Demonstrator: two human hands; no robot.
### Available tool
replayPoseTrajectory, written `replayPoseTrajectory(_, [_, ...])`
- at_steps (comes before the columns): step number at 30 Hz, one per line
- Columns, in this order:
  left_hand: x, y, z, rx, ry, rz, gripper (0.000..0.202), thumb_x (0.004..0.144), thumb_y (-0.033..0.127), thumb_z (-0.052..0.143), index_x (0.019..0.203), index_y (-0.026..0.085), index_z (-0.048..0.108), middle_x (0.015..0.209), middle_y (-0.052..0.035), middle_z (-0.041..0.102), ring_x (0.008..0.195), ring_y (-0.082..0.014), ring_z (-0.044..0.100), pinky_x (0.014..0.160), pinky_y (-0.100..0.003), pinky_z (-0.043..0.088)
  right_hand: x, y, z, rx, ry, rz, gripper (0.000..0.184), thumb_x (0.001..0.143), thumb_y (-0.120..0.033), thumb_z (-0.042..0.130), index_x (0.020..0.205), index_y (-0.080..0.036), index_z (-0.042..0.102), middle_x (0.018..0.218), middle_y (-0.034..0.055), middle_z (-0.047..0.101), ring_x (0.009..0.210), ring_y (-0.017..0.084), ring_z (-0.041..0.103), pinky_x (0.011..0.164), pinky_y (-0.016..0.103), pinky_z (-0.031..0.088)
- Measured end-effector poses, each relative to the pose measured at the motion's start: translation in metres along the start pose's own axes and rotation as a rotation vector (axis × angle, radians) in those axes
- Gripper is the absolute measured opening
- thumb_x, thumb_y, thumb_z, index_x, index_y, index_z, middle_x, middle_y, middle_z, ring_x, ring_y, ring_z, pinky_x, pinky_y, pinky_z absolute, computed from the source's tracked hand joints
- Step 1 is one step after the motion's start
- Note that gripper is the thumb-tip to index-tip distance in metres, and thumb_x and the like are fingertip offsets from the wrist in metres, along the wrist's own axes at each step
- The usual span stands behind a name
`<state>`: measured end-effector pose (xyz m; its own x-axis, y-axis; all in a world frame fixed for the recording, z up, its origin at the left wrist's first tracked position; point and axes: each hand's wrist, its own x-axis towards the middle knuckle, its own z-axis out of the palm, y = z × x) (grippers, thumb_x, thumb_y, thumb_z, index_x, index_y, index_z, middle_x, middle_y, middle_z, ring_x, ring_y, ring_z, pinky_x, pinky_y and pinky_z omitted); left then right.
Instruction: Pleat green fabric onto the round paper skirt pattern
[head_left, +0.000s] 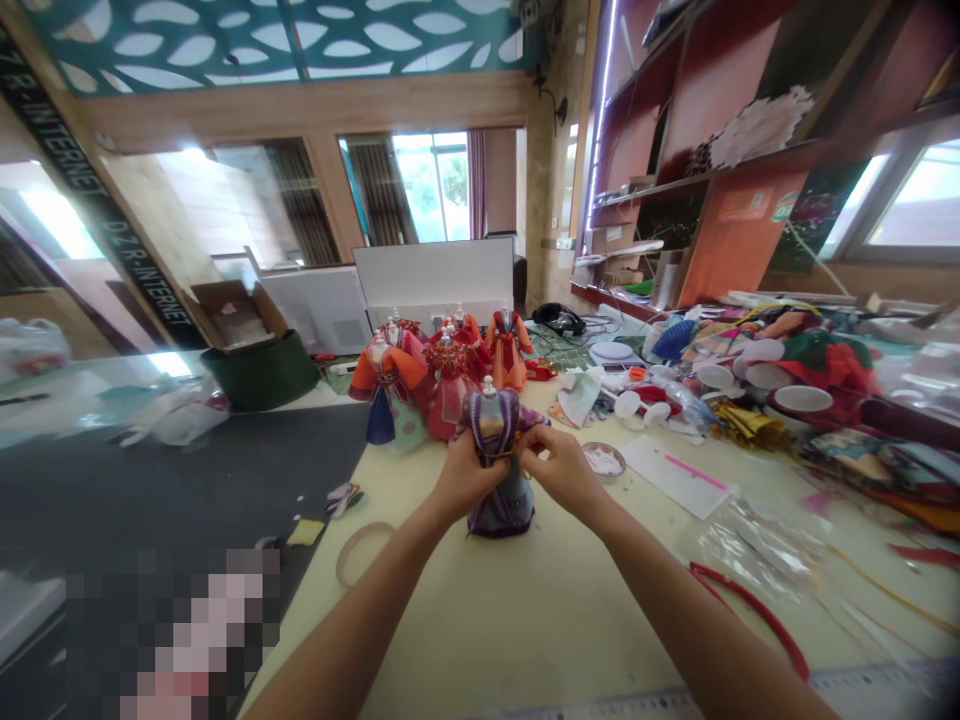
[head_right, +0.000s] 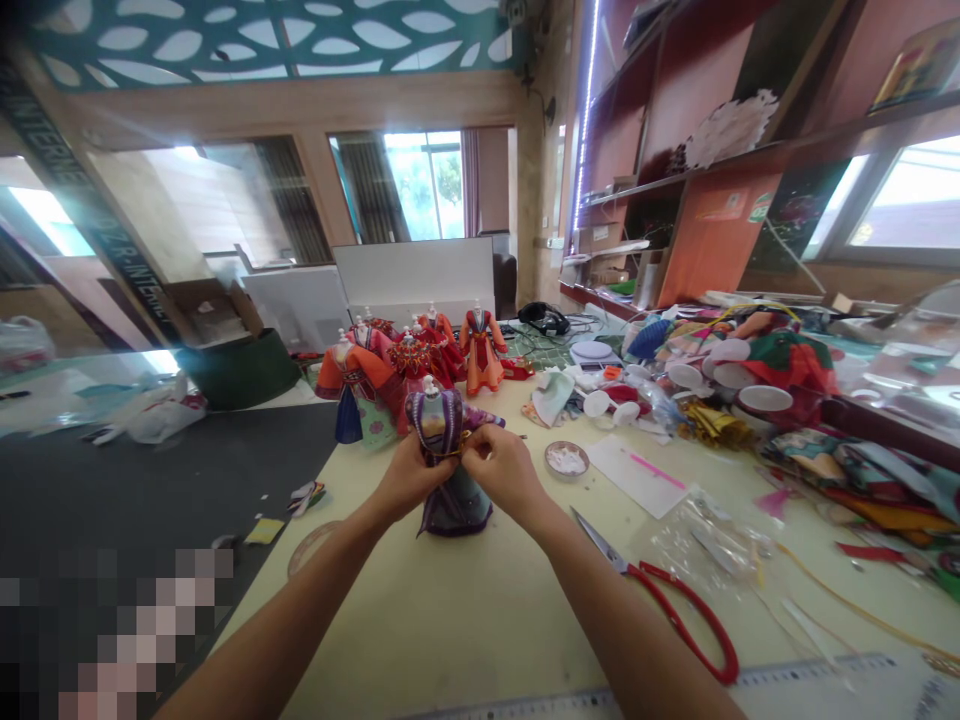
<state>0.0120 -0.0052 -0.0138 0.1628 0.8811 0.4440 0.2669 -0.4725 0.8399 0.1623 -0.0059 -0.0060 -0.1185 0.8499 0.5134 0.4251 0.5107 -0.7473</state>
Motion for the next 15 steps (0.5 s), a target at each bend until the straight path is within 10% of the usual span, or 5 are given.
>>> replayPoseTrajectory(15, [-0.0026, 0.0021, 0.0015, -0.107, -0.023, -0.002, 0.038, 0.069, 0.013, 0.06, 0.106, 0.012, 0.056, 0.105, -0.008, 0.064, 0.096, -0.0203, 0.06, 0.086, -0.032, 0.045, -0.0093, 0.0034, -0.0007, -0.025, -0.02, -0.028, 0.007, 0.07, -0.019, 0.056, 0.077, -0.017, 0.057, 0.075, 0.0033, 0.063, 0.067, 0.016, 0.058, 0.064, 0.029, 0.046])
